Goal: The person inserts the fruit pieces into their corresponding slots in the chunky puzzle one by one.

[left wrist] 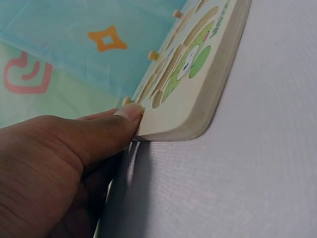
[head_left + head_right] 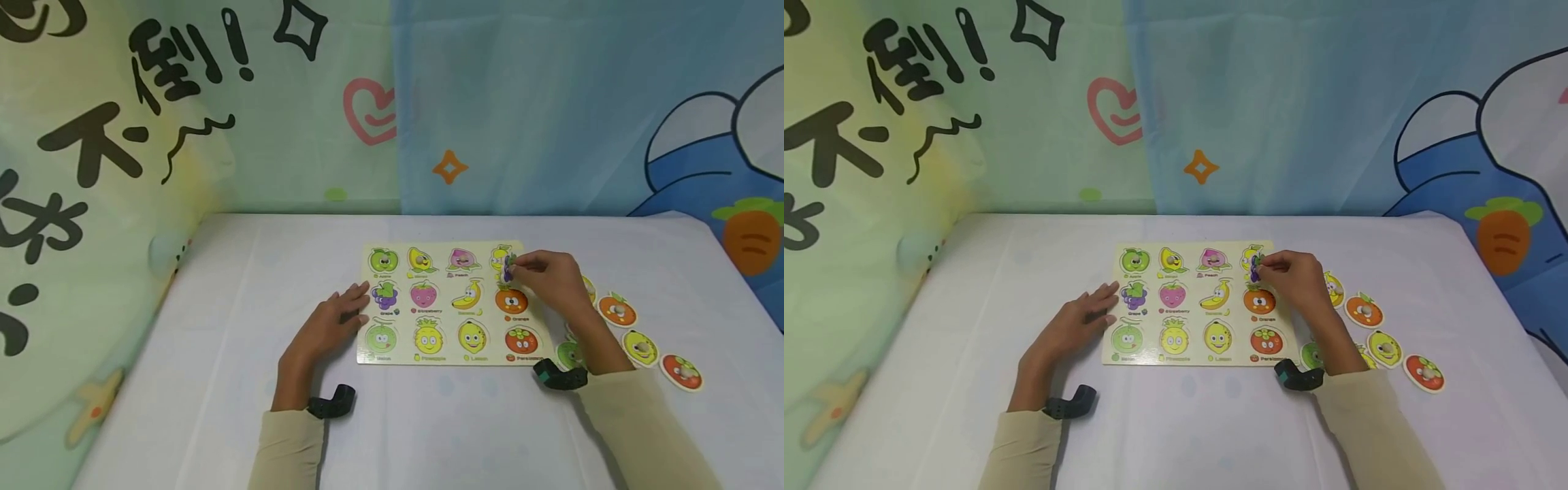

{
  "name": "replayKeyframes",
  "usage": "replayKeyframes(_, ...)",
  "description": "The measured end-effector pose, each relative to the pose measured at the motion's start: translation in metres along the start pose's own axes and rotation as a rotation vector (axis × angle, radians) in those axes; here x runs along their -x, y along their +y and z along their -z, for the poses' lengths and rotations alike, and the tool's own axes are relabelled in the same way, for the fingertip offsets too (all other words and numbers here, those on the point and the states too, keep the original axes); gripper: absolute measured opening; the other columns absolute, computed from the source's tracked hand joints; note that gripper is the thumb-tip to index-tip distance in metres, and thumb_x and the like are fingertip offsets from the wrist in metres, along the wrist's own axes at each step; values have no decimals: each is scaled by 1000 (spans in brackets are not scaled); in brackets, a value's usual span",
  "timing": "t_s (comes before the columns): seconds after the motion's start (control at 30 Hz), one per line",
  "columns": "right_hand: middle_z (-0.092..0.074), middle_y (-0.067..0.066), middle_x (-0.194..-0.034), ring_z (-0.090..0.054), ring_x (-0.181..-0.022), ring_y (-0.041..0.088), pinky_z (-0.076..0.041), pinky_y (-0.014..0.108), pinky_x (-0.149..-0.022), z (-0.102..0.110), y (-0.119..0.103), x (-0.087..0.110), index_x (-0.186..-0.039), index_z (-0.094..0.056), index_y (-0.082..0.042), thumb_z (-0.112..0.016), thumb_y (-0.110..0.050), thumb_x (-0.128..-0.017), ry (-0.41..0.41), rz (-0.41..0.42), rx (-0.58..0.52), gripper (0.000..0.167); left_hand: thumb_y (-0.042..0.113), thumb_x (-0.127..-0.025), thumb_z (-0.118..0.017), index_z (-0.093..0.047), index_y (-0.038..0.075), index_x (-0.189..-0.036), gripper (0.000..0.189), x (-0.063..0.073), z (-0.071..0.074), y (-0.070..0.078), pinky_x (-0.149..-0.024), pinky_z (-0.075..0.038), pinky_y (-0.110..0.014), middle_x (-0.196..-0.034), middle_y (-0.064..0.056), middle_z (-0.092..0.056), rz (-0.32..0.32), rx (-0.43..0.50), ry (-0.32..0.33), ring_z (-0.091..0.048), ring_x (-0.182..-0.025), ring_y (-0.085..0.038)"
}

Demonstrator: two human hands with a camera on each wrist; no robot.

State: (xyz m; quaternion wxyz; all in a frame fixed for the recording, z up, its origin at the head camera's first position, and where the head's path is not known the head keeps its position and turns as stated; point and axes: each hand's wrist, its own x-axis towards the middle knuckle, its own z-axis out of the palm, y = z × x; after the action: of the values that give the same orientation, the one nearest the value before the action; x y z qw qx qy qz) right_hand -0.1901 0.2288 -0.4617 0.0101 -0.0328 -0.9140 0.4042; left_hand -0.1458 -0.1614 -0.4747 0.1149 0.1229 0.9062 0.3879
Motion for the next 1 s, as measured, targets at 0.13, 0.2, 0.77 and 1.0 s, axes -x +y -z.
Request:
replayKeyframes(0.13,-68,17,-106,-62,-93,27,-50,29,-73,-3,-19,8,-111,-69,-2,-65,-31,-93,-77,-3,-77,35,16,-94,-64,-55,12,-138,45,0,0,-1,-119,-14,-38,-149,15,-37,-5,-1,-3,-24,-142,-8)
replayKeyframes(0.2,-68,16,-106,-64,-92,25,-52,25,-72,-7,-24,8,-112,-69,-1,-65,-31,-93,-104,-18,-108,35,16,-94,-64,-55,10,-138,45,0,0,0,-119,-14,-40,-150,13,-37,-16,-1,-1,-24,-143,-10)
replayKeyframes(0.77,-71,6,-95,-64,-85,20,-52,29,-70,-65,-65,2,-100,-74,-8,-72,-24,-89,-215,16,-202,20,17,-94,-65,-55,13,-139,46,-1,0,-1,-119,-14,-39,-150,15,-37,-6,8,-8,-23,-142,-7)
replayKeyframes(1.0,-72,5,-87,-67,-77,20,-55,29,-67,-87,-83,0,-95,-73,-7,-73,-20,-87,-291,70,-249,16,18,-94,-65,-55,14,-138,45,-1,0,-2,-119,-14,-41,-149,16,-37,8,12,-9,-23,-143,-8)
